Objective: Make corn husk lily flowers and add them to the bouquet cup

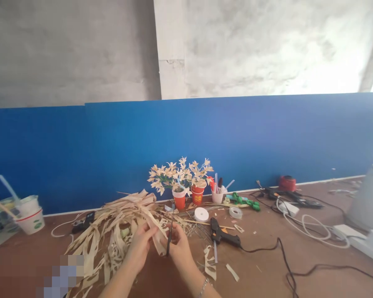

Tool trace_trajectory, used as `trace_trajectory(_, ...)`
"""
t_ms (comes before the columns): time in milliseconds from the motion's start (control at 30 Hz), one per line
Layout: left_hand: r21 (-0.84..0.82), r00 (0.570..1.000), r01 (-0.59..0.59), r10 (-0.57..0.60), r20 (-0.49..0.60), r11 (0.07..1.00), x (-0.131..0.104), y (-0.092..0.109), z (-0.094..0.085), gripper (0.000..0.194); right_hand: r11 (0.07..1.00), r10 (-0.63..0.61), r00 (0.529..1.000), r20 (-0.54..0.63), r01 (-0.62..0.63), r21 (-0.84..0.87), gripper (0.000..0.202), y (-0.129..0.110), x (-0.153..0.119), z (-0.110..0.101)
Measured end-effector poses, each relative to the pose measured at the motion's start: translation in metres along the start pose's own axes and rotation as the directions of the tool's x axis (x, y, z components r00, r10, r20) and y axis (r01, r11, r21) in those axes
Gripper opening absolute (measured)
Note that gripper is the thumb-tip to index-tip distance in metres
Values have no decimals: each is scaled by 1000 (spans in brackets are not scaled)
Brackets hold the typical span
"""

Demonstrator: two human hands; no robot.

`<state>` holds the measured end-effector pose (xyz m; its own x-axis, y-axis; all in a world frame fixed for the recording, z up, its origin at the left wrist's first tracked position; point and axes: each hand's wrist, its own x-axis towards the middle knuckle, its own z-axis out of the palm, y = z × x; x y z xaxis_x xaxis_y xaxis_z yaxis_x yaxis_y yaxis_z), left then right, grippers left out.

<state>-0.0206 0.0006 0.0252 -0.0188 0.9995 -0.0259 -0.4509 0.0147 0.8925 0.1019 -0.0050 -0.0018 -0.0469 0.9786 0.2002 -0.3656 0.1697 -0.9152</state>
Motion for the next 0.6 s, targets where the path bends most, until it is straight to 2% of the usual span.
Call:
trace_trajectory(167, 69, 996, 53, -58, 74, 996, -4, -11, -6, 38, 995, 97, 992, -78, -95, 23, 49, -3, 6, -6)
trace_trajectory(333, 125, 990, 80, -93, 103, 989, -9, -14, -9, 38, 985, 170, 982, -80, -170, 0, 45, -17, 2, -7)
trace_trajectory(467, 203, 988, 132, -146, 58, 970, -12, -13, -10, 37, 966, 256, 966, -34, -257, -37, 47, -21, 0, -7)
trace_trajectory(600, 253, 980, 174, -192, 49, 952, -10, -12, -13, 39, 973, 227, 972, 60, -223, -66, 45, -14, 2, -9)
